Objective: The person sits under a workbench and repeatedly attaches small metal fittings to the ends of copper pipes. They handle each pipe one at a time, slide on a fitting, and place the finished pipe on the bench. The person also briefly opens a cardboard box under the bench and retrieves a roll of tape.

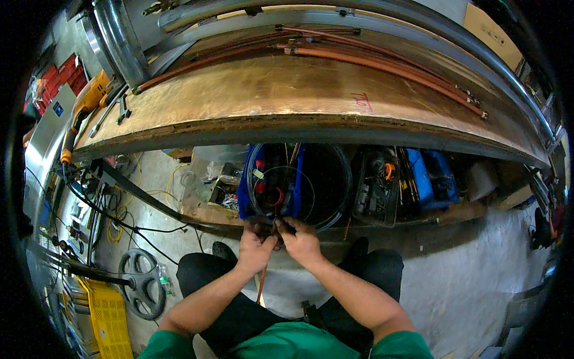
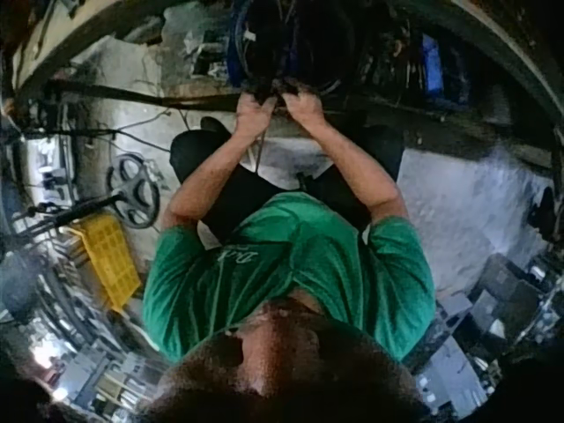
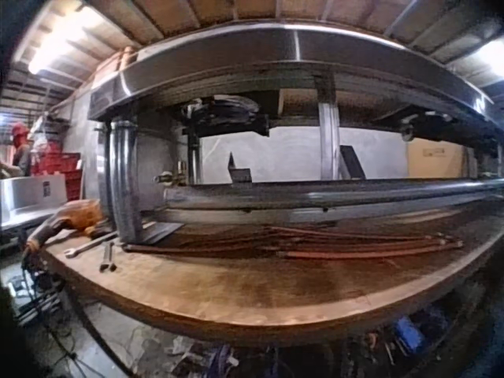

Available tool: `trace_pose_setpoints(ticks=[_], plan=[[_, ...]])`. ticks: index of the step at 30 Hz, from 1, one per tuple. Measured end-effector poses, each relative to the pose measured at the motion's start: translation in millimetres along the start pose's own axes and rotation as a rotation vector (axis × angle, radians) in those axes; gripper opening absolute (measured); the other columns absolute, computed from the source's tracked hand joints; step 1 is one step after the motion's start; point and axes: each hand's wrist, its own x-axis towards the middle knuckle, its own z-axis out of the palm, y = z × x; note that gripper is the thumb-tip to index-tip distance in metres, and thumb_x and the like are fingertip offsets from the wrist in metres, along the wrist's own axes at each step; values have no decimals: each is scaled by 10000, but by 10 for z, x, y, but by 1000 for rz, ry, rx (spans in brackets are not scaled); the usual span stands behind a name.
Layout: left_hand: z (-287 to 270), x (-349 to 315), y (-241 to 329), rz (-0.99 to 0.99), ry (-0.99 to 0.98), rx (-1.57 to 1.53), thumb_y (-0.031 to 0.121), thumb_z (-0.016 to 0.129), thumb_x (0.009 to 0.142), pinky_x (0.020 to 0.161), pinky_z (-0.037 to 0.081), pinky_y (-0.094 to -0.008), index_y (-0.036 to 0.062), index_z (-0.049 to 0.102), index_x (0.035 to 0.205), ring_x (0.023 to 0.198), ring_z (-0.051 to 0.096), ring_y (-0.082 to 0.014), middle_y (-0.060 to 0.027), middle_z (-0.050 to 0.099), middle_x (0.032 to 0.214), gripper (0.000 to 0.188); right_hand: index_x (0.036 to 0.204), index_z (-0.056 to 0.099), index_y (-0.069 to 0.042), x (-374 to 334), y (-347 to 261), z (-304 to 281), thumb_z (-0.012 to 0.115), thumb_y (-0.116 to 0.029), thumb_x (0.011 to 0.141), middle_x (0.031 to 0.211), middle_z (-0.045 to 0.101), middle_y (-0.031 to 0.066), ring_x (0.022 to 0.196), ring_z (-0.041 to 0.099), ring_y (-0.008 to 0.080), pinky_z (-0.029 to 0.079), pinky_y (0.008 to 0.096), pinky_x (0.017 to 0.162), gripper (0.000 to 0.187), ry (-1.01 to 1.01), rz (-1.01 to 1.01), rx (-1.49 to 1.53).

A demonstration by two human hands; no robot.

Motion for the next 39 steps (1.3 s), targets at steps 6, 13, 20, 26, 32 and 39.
trace_pose_setpoints(ticks=[6, 13, 20, 26, 32, 39], plan=[[2, -9, 122, 52, -14, 359, -2, 617, 820, 671, 520, -279, -15, 581, 1026, 741, 639, -133, -79, 666, 856, 210, 940, 669, 0, 5, 157, 8, 600, -155, 908, 799, 682, 118, 714, 613, 156, 478, 299, 672, 172, 28, -19, -18], [-24, -5, 144, 58, 3, 390, 50, 627, 818, 676, 524, -304, 12, 593, 1070, 740, 673, -169, -114, 688, 850, 256, 974, 678, -19, 32, 229, -28, 605, -204, 909, 834, 681, 171, 719, 657, 286, 498, 338, 660, 210, -18, -68, 20], [-72, 11, 48, 34, -39, 295, 59, 611, 853, 633, 522, -281, 20, 584, 1089, 718, 655, -132, -97, 676, 849, 241, 996, 675, 0, 17, 144, -54, 615, -208, 919, 889, 701, 119, 829, 637, 160, 486, 294, 762, 230, -77, 49, 74], [-61, 34, 65, -181, -39, 117, 95, 592, 904, 517, 462, -242, 24, 580, 1071, 610, 571, -98, -27, 608, 761, 182, 1001, 677, -10, 9, 148, -42, 616, -217, 915, 903, 699, 125, 829, 643, 182, 486, 305, 769, 233, -89, 23, 6], [-138, 86, 240, -304, -123, -224, 153, 620, 894, 429, 331, -221, 92, 551, 1017, 503, 454, -91, -23, 547, 713, 153, 1013, 681, -35, 17, 26, -141, 616, -258, 893, 936, 683, 150, 843, 648, 309, 494, 350, 748, 262, -154, -27, -17], [-252, 114, 259, -377, -275, -389, 200, 603, 905, 436, 350, -241, 95, 545, 1019, 482, 456, -115, -59, 570, 741, 164, 1024, 683, -42, 38, -101, -249, 629, -190, 892, 891, 679, 133, 798, 641, 260, 490, 337, 720, 205, -176, -202, -16]])
